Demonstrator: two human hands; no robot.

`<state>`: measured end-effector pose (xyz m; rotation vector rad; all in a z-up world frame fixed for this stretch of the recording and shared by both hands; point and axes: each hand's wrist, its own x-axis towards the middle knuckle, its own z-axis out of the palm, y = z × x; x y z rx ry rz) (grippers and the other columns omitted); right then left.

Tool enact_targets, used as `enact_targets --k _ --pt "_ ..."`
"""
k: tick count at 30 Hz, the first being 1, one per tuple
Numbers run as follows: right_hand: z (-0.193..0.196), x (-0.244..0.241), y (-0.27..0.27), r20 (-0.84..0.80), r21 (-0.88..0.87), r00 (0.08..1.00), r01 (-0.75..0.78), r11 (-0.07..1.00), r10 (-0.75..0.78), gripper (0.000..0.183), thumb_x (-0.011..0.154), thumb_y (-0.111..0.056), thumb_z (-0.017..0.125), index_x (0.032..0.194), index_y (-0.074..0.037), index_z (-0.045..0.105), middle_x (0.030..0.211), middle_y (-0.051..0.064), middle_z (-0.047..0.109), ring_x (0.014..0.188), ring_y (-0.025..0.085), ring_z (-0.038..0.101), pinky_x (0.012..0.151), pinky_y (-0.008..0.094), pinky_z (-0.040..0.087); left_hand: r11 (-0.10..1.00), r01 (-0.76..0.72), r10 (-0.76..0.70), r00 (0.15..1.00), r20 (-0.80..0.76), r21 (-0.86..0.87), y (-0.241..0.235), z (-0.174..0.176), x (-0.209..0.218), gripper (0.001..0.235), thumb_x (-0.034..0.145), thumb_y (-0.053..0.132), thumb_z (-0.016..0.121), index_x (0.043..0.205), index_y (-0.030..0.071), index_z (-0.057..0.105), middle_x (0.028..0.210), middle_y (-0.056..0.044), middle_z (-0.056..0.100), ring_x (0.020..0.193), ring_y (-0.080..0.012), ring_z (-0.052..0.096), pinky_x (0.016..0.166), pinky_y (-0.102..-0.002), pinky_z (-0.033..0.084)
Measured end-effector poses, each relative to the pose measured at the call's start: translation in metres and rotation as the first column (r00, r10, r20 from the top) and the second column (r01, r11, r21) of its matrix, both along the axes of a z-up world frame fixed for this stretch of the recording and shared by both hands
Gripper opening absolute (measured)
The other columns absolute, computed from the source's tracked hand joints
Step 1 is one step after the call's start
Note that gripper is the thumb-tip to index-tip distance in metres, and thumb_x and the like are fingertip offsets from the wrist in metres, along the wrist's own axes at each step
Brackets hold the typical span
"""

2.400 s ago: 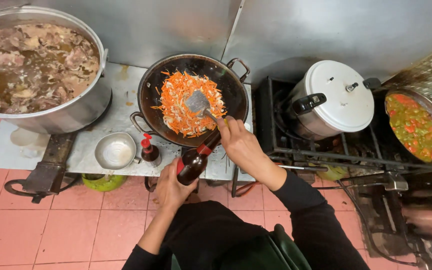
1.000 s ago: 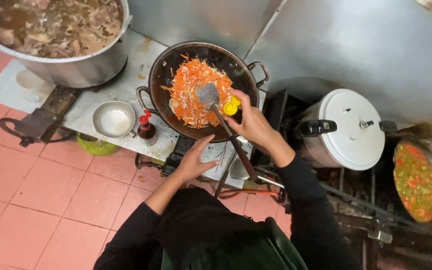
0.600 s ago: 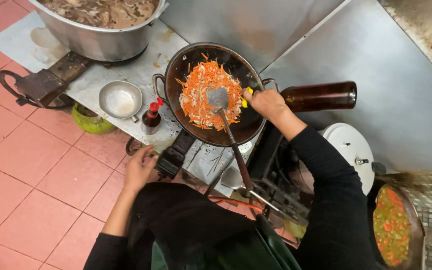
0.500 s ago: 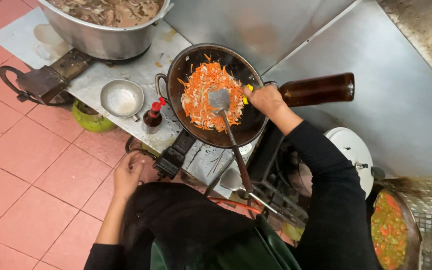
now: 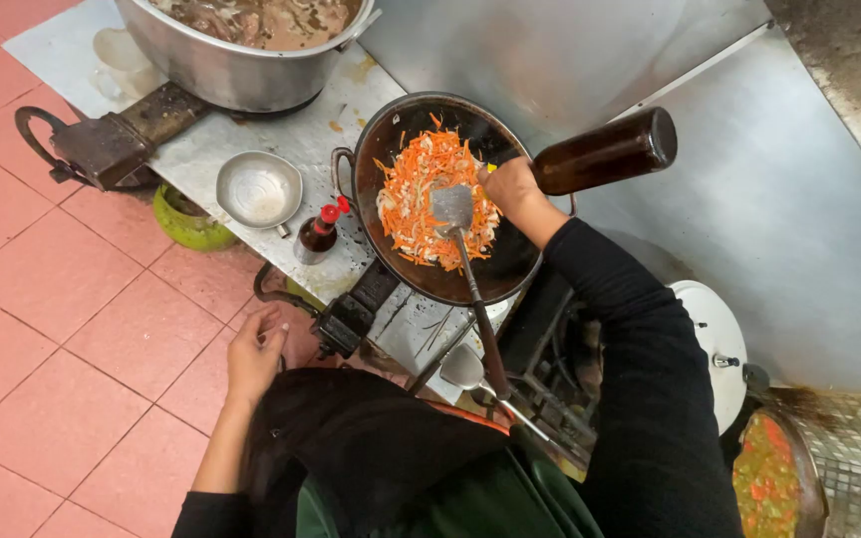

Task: The recorder is preparing food by stir-frying vegetables in a wok and adding various seasonings from bottles.

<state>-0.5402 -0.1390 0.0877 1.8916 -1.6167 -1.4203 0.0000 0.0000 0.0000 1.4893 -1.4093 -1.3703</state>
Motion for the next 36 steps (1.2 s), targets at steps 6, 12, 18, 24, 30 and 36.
enact_targets --k 6,12,18,24,30,36 --pt "0.017 0.021 -0.004 -0.042 0.000 0.999 -0.015 1.000 0.015 0.051 0.100 -0.001 0.037 0.149 -0.010 0.044 0.103 0.014 0.075 0.094 0.041 0.070 0.070 0.070 0.045 1.000 0.025 -0.025 1.000 0.018 -0.001 -0.005 -0.013 -0.001 0.041 0.089 0.012 0.076 0.130 0.012 0.071 0.118 -0.019 0.073 0.115 -0.0365 0.069 0.095 -0.048 0.056" --pt "0.043 0.041 0.000 -0.074 0.028 0.997 -0.017 0.999 0.019 0.043 0.104 -0.004 0.035 0.143 -0.011 0.049 0.104 0.007 0.076 0.096 0.035 0.071 0.070 0.065 0.047 0.999 0.037 -0.036 0.999 0.016 -0.021 -0.011 -0.024 -0.003 0.042 0.089 0.012 0.077 0.130 0.012 0.071 0.119 -0.016 0.074 0.114 -0.0349 0.069 0.095 -0.048 0.056" --pt "0.089 0.087 0.020 -0.118 0.008 0.992 0.035 0.999 -0.033 0.038 0.100 -0.003 0.044 0.128 -0.015 0.067 0.095 0.001 0.077 0.087 0.030 0.072 0.063 0.060 0.045 0.999 0.037 -0.038 0.999 0.010 0.022 -0.009 -0.012 0.006 0.038 0.091 0.011 0.074 0.129 0.011 0.070 0.119 -0.016 0.074 0.117 -0.0358 0.068 0.098 -0.049 0.054" --pt "0.127 0.174 0.040 -0.260 -0.031 0.962 0.083 0.996 -0.089 0.042 0.110 -0.014 0.036 0.149 -0.011 0.051 0.128 -0.002 0.072 0.113 0.026 0.069 0.086 0.075 0.040 0.999 0.034 -0.035 0.999 0.028 0.035 -0.011 -0.036 0.015 0.043 0.089 0.011 0.075 0.132 0.013 0.069 0.121 -0.015 0.073 0.117 -0.0354 0.068 0.098 -0.049 0.054" --pt "-0.015 0.142 0.026 -0.135 0.079 0.986 0.114 0.990 -0.102 0.052 0.110 -0.049 0.043 0.149 -0.016 0.054 0.138 0.000 0.065 0.122 0.026 0.063 0.091 0.066 0.046 0.999 0.039 -0.039 0.999 -0.006 0.002 -0.015 -0.015 0.009 0.040 0.091 0.009 0.072 0.130 0.009 0.069 0.121 -0.019 0.073 0.117 -0.0389 0.067 0.098 -0.050 0.054" --pt "0.043 0.135 0.031 -0.134 0.066 0.982 0.145 0.987 -0.135 0.038 0.110 -0.028 0.040 0.138 -0.017 0.064 0.128 0.000 0.070 0.114 0.024 0.066 0.083 0.071 0.044 0.998 0.060 -0.060 0.998 0.008 0.011 -0.015 -0.024 0.014 0.040 0.091 0.010 0.073 0.132 0.010 0.069 0.121 -0.017 0.073 0.118 -0.0373 0.067 0.098 -0.048 0.054"
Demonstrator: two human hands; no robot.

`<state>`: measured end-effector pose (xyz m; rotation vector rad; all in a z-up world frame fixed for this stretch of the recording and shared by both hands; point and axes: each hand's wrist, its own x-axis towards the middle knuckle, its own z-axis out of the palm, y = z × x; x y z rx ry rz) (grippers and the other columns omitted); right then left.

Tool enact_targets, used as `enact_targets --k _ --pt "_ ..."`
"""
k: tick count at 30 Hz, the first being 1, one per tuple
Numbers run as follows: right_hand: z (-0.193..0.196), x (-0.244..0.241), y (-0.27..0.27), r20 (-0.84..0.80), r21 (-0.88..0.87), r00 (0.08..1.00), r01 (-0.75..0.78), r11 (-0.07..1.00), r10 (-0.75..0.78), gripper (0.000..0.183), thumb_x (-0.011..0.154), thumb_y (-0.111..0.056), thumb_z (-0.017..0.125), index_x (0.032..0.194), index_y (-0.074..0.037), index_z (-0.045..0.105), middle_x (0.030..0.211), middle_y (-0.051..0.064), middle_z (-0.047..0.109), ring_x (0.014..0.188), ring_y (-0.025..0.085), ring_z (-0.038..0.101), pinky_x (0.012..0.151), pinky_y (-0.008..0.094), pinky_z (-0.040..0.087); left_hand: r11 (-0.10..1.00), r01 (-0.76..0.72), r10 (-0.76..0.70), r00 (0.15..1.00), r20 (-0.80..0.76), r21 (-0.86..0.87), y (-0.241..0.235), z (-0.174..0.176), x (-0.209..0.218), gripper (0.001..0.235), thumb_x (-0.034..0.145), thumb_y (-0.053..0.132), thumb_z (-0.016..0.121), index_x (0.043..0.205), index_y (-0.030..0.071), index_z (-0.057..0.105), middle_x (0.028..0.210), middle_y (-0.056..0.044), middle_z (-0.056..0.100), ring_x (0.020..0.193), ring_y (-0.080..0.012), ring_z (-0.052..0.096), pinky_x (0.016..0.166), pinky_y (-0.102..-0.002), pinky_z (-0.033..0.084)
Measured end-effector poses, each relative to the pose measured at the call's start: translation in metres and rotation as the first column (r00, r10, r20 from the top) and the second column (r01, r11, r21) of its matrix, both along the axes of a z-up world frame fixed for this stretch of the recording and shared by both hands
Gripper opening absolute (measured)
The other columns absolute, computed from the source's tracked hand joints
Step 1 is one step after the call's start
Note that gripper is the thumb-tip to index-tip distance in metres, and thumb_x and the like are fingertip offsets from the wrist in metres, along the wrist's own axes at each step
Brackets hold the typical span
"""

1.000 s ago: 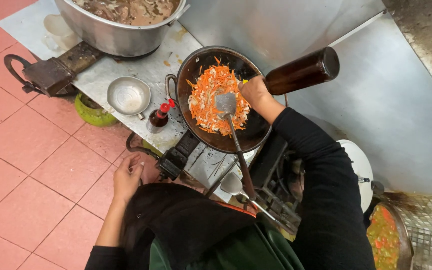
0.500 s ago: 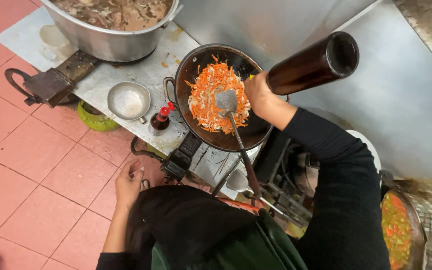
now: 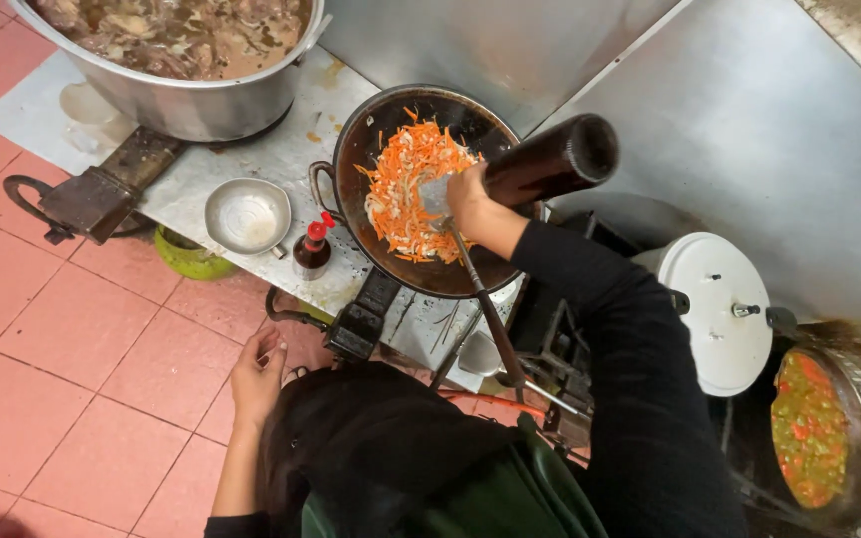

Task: The recorder is preparing food by stir-frying vegetables in a wok and adding various seasonings from bottles.

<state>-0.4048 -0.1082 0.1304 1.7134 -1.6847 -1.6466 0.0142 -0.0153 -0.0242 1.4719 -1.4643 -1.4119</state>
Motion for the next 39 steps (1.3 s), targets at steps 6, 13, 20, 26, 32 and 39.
enact_targets --k 6,13,20,26,32,39 --pt "0.098 0.041 0.020 0.129 -0.178 0.991 0.051 0.983 -0.028 0.051 0.101 -0.003 0.039 0.152 0.001 0.040 0.111 0.015 0.071 0.093 0.039 0.065 0.060 0.059 0.042 1.000 0.004 -0.004 1.000 -0.003 0.014 -0.001 -0.007 -0.006 0.040 0.092 0.010 0.073 0.132 0.010 0.068 0.121 -0.018 0.073 0.118 -0.0373 0.067 0.098 -0.049 0.053" --pt "-0.012 0.040 0.012 0.029 0.083 0.998 0.052 0.995 -0.054 0.038 0.110 -0.034 0.042 0.143 -0.024 0.059 0.131 -0.007 0.069 0.120 0.020 0.065 0.086 0.064 0.045 0.999 0.050 -0.050 0.998 -0.039 -0.013 -0.003 0.006 -0.019 0.039 0.090 0.009 0.073 0.129 0.009 0.070 0.120 -0.017 0.074 0.117 -0.0380 0.068 0.097 -0.051 0.054" --pt "0.104 0.043 0.048 0.100 -0.148 0.995 -0.004 0.989 0.019 0.045 0.104 -0.012 0.037 0.146 -0.006 0.052 0.112 0.007 0.073 0.099 0.032 0.069 0.074 0.065 0.043 0.999 0.040 -0.040 0.999 0.015 -0.012 -0.004 0.010 -0.003 0.041 0.091 0.010 0.073 0.131 0.010 0.069 0.121 -0.015 0.074 0.117 -0.0355 0.068 0.097 -0.048 0.054" --pt "0.091 0.054 0.040 0.209 -0.351 0.977 0.025 0.936 0.052 0.047 0.100 -0.003 0.041 0.144 -0.006 0.056 0.099 0.018 0.073 0.090 0.041 0.066 0.069 0.064 0.042 0.994 0.098 -0.099 0.994 -0.039 -0.041 -0.014 0.014 -0.036 0.042 0.089 0.010 0.074 0.131 0.012 0.069 0.121 -0.014 0.074 0.118 -0.0336 0.068 0.099 -0.045 0.054" --pt "0.077 0.067 0.022 0.079 -0.062 0.994 0.079 0.995 -0.074 0.039 0.105 -0.013 0.040 0.133 -0.020 0.067 0.122 0.003 0.071 0.109 0.025 0.066 0.078 0.067 0.044 0.938 0.234 -0.216 0.972 0.098 -0.256 -0.026 0.058 -0.063 0.043 0.087 0.018 0.078 0.130 0.019 0.072 0.114 -0.008 0.077 0.113 -0.0300 0.070 0.095 -0.044 0.057" --pt "0.135 0.043 0.045 0.154 -0.413 0.979 -0.061 0.909 0.136 0.047 0.097 0.000 0.043 0.141 -0.006 0.058 0.087 0.017 0.069 0.078 0.038 0.064 0.062 0.061 0.040 0.841 0.277 -0.242 0.961 0.136 -0.465 -0.058 0.094 -0.103 0.038 0.090 0.022 0.077 0.127 0.019 0.072 0.117 -0.006 0.073 0.110 -0.0280 0.070 0.091 -0.041 0.056"
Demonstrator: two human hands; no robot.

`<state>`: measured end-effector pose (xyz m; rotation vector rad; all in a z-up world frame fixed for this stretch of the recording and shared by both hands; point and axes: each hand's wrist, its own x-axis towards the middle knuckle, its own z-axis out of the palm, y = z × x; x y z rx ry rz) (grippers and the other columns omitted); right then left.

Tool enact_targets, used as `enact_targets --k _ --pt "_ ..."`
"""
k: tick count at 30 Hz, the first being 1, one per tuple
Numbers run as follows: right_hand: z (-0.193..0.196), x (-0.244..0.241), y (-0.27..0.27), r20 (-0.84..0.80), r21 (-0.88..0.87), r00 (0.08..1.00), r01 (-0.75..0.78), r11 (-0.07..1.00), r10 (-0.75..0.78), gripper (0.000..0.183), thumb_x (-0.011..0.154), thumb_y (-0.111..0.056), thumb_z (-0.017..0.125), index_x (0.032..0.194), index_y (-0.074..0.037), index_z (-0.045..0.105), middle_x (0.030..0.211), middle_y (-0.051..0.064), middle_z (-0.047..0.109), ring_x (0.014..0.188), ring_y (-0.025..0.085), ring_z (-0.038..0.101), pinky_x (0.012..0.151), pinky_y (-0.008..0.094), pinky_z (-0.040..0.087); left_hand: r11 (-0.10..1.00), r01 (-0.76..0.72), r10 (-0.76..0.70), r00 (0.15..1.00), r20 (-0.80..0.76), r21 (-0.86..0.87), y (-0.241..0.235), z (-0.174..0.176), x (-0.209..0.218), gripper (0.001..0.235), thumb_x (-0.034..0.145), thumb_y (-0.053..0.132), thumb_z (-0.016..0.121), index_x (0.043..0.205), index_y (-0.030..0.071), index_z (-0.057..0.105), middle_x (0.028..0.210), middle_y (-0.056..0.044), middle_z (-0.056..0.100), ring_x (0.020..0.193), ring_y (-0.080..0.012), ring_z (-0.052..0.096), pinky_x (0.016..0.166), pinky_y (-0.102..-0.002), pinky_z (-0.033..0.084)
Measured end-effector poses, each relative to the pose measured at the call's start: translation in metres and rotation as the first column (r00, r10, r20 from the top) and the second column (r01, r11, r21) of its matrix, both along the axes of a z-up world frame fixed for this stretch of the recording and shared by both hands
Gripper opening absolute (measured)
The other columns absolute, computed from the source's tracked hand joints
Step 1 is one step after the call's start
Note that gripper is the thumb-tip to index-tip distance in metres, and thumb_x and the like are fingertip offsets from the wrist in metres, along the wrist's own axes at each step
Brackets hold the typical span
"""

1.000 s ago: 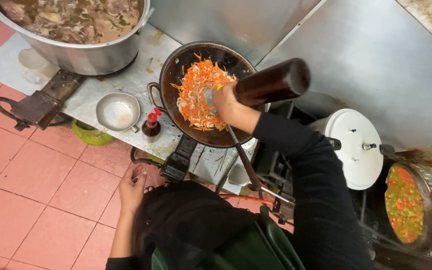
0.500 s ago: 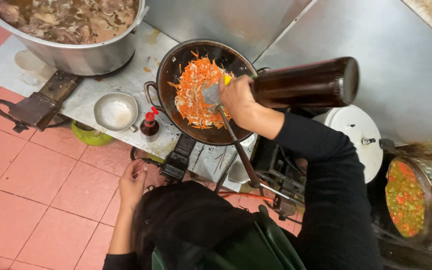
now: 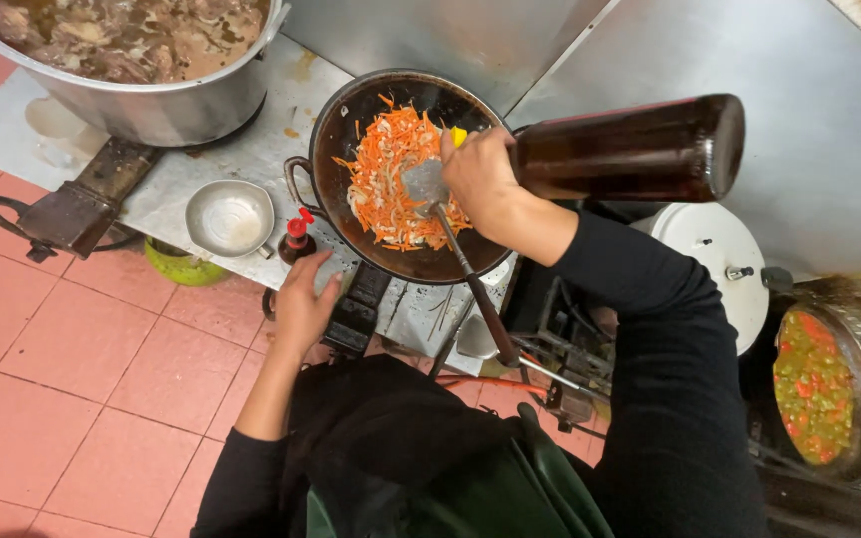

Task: The recorder is preparing food by stir-frying vegetables in a wok and adding various seasonings from bottles.

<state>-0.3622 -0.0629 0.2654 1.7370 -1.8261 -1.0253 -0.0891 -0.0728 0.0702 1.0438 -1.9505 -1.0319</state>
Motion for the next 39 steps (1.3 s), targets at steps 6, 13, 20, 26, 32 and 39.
enact_targets --k 6,13,20,26,32,39 --pt "-0.072 -0.011 -0.018 0.024 0.116 0.994 0.099 0.988 -0.102 0.043 0.102 -0.005 0.045 0.143 -0.004 0.058 0.107 0.016 0.074 0.096 0.039 0.069 0.070 0.064 0.045 0.895 0.060 0.118 0.923 0.365 -0.441 0.001 -0.039 -0.036 0.059 0.076 0.019 0.083 0.132 0.010 0.068 0.140 -0.016 0.054 0.127 -0.0383 0.052 0.091 -0.049 0.053" --pt "-0.074 -0.016 -0.014 0.062 0.249 0.969 0.216 0.944 -0.238 0.038 0.104 -0.010 0.040 0.136 -0.010 0.061 0.114 0.008 0.073 0.102 0.033 0.069 0.072 0.069 0.045 0.823 -0.250 0.392 0.900 0.191 -0.510 -0.031 -0.054 -0.025 0.073 0.074 0.011 0.087 0.141 0.009 0.058 0.139 -0.016 0.050 0.125 -0.0393 0.050 0.100 -0.048 0.044" --pt "-0.044 -0.009 -0.005 0.121 -0.051 0.990 0.075 0.996 -0.068 0.045 0.099 -0.005 0.045 0.141 -0.009 0.061 0.091 0.024 0.070 0.081 0.045 0.066 0.063 0.065 0.043 0.885 -0.264 0.333 0.934 0.127 -0.384 -0.013 -0.041 -0.022 0.072 0.077 0.009 0.085 0.143 0.009 0.057 0.138 -0.017 0.051 0.123 -0.0408 0.052 0.098 -0.052 0.046" --pt "-0.129 0.002 -0.027 -0.175 0.470 0.984 0.118 0.874 -0.039 0.033 0.108 -0.032 0.046 0.133 -0.024 0.066 0.129 -0.001 0.069 0.117 0.025 0.065 0.082 0.070 0.048 0.989 -0.041 0.037 0.999 -0.025 -0.141 -0.023 0.032 -0.069 0.062 0.094 0.021 0.076 0.150 0.009 0.052 0.141 -0.018 0.055 0.130 -0.0335 0.051 0.107 -0.048 0.041" --pt "-0.159 -0.015 -0.007 -0.036 0.205 0.980 -0.183 0.962 0.194 0.029 0.106 -0.015 0.047 0.128 -0.010 0.066 0.124 0.007 0.065 0.115 0.028 0.059 0.097 0.070 0.038 0.840 0.379 -0.459 0.878 -0.136 -0.389 -0.033 0.206 -0.143 0.132 0.058 0.056 0.104 0.161 0.017 0.030 0.164 -0.010 0.042 0.151 -0.0312 0.046 0.126 -0.048 0.035" --pt "-0.214 -0.029 -0.001 0.586 -0.153 0.764 -0.222 0.963 0.270 0.038 0.104 -0.009 0.042 0.141 -0.001 0.051 0.141 0.014 0.054 0.128 0.028 0.052 0.109 0.050 0.037 0.733 0.602 -0.679 0.682 -0.273 -0.317 -0.056 0.171 -0.191 0.099 0.065 0.018 0.089 0.151 0.015 0.040 0.149 -0.010 0.058 0.131 -0.0341 0.064 0.108 -0.042 0.052"
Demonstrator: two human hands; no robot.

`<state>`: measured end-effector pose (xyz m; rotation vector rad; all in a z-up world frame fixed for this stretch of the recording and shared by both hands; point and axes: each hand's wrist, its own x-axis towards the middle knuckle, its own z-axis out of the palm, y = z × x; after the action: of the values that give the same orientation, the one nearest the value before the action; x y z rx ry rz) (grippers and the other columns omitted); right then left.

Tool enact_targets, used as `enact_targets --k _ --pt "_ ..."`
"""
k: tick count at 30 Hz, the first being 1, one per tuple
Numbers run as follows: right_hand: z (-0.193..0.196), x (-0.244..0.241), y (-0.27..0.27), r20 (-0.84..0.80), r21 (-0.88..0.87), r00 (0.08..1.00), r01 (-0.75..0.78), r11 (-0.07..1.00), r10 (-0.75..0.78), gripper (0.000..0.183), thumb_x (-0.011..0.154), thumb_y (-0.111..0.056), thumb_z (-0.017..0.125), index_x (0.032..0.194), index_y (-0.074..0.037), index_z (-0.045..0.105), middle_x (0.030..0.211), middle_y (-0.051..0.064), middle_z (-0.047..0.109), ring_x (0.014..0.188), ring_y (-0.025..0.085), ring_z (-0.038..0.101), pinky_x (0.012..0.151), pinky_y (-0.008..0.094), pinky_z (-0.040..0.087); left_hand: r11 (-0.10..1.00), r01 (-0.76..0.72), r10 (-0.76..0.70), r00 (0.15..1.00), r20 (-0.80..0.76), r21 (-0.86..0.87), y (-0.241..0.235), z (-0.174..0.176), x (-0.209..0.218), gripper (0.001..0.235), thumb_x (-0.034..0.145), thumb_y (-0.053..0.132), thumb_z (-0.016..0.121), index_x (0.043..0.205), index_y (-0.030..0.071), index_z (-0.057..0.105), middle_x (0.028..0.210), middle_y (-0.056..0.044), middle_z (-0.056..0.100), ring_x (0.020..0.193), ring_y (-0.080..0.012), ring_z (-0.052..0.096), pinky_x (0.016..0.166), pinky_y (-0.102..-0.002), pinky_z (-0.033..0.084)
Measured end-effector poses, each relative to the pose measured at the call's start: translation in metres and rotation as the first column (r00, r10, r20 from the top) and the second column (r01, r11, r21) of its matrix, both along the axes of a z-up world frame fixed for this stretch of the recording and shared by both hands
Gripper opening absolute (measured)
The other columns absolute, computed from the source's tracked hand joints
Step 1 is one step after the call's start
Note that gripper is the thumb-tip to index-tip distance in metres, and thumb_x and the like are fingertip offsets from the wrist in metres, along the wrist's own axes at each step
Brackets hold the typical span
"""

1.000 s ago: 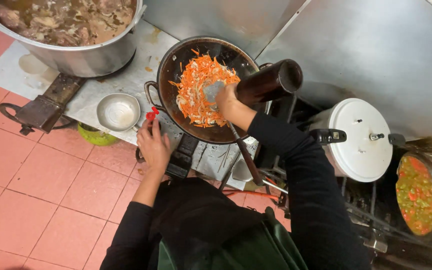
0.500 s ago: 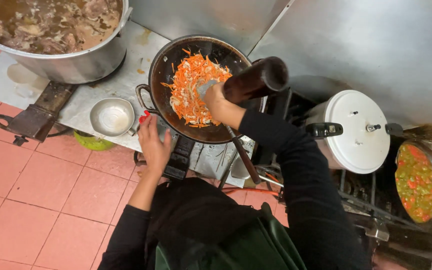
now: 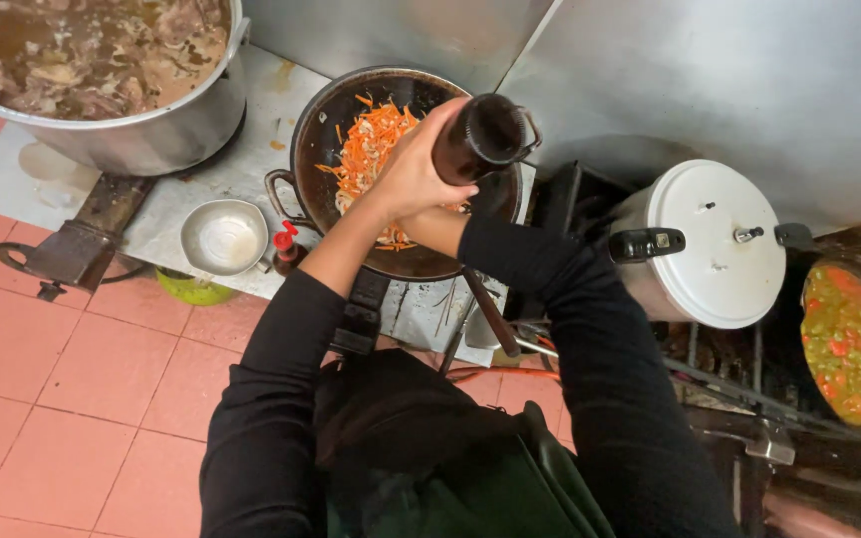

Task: The recorder is preparing food by stir-frying vegetables in a wok and adding various seasonings from bottles.

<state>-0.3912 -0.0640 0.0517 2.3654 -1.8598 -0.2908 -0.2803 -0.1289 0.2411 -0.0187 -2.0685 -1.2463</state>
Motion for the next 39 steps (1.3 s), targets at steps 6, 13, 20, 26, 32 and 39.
enact_targets --k 6,13,20,26,32,39 --pt "-0.035 -0.025 0.023 0.483 -0.155 0.874 0.022 0.988 0.057 0.048 0.103 -0.005 0.039 0.149 0.006 0.040 0.153 0.019 0.045 0.137 0.027 0.047 0.117 0.035 0.036 0.998 -0.058 0.058 0.998 0.039 -0.009 -0.005 -0.034 -0.013 0.099 0.063 0.017 0.091 0.149 0.012 0.041 0.142 -0.013 0.061 0.125 -0.0336 0.065 0.105 -0.042 0.052" --pt "0.166 0.014 0.072 0.473 -0.619 0.880 0.294 0.728 0.047 0.023 0.079 -0.010 0.071 0.098 -0.005 0.059 0.093 0.010 0.060 0.079 0.028 0.059 0.072 0.038 0.049 0.995 0.026 -0.022 0.999 -0.038 0.095 -0.025 -0.006 -0.004 0.099 0.062 0.014 0.087 0.149 0.011 0.040 0.141 -0.013 0.061 0.127 -0.0323 0.064 0.107 -0.041 0.052" --pt "0.168 -0.008 0.051 0.951 -0.289 0.063 0.524 0.801 0.302 0.085 0.071 -0.003 0.089 0.142 -0.004 0.044 0.134 0.015 0.061 0.120 0.028 0.063 0.106 0.040 0.051 0.998 0.041 -0.040 0.999 -0.011 0.038 -0.022 0.010 -0.015 0.107 0.067 0.024 0.094 0.155 0.010 0.035 0.154 -0.016 0.046 0.141 -0.0380 0.040 0.120 -0.051 0.035" --pt "0.236 0.003 0.051 0.918 -0.370 0.032 0.431 0.823 0.396 0.061 0.076 -0.005 0.086 0.131 -0.004 0.058 0.124 0.008 0.068 0.110 0.022 0.066 0.104 0.036 0.053 0.958 -0.056 -0.004 0.978 0.208 0.282 -0.065 -0.006 0.030 0.077 0.105 0.062 0.038 0.162 0.014 0.019 0.159 -0.031 0.038 0.149 -0.0418 0.039 0.116 -0.051 0.038" --pt "0.264 -0.003 0.052 0.867 -0.465 -0.085 0.220 0.858 0.492 0.087 0.077 0.001 0.089 0.150 -0.007 0.042 0.147 0.016 0.056 0.137 0.029 0.056 0.123 0.045 0.044 0.958 0.078 -0.168 0.932 0.321 0.274 -0.071 -0.028 0.040 0.036 0.104 0.006 0.062 0.139 0.008 0.065 0.122 -0.025 0.068 0.103 -0.0399 0.068 0.098 -0.052 0.052" --pt "0.203 0.008 0.051 0.927 -0.353 -0.027 0.283 0.892 0.375 0.082 0.074 0.001 0.086 0.146 -0.007 0.049 0.146 0.014 0.059 0.130 0.029 0.061 0.118 0.042 0.048 0.987 -0.081 0.140 0.860 0.492 -0.138 -0.082 -0.128 0.031 0.030 0.087 0.017 0.083 0.117 0.019 0.078 0.107 -0.016 0.075 0.091 -0.0367 0.074 0.082 -0.046 0.059"
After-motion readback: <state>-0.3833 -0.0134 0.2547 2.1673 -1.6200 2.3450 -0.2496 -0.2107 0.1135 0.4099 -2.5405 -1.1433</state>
